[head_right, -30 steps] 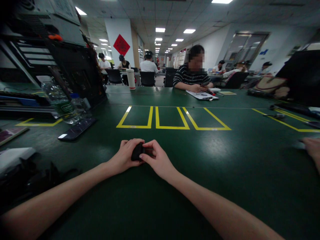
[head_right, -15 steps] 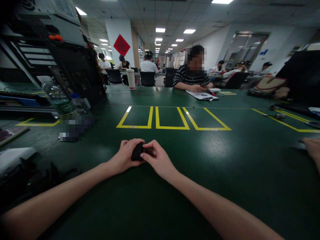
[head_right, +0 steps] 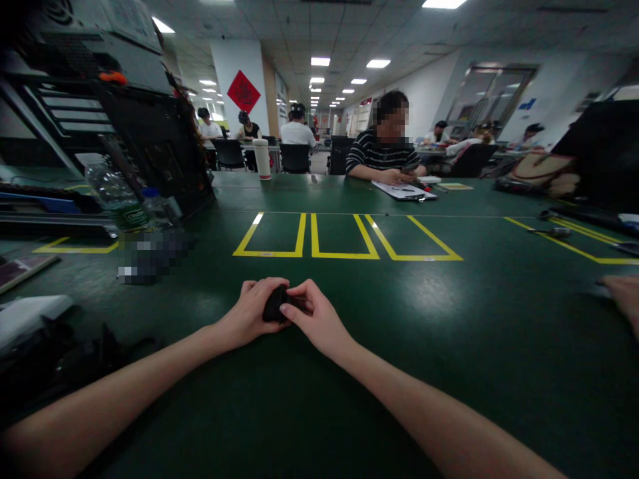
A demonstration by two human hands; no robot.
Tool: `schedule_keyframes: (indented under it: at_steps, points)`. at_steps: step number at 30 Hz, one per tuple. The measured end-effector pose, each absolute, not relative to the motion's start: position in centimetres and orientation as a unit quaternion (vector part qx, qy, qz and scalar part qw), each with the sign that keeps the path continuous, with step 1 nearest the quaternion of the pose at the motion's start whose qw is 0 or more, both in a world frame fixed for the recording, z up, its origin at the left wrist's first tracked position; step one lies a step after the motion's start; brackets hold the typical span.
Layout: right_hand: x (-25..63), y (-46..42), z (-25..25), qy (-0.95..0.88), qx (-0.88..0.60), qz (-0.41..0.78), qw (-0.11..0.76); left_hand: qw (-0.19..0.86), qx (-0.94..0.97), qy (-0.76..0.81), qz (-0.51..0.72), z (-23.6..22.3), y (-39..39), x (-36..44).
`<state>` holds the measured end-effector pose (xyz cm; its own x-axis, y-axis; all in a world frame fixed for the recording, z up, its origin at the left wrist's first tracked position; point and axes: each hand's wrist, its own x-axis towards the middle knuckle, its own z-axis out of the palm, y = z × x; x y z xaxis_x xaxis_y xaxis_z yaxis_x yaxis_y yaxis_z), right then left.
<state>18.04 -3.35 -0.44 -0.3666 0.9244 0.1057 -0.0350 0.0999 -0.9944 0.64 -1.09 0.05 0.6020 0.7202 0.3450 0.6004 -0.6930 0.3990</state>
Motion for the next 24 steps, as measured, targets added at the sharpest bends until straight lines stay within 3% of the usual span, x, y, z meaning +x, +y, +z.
schedule_keyframes:
  at_steps: [8, 24]
  points:
    - [18.2, -3.0, -0.5, -0.622, -0.383, 0.556, 0.397, 0.128, 0.892, 0.369, 0.227, 0.8, -1.4, 0.6]
    - [18.2, -3.3, -0.1, -0.611, -0.357, 0.572, 0.415, 0.134, 0.890, 0.371, 0.230, 0.7, -1.4, 0.6]
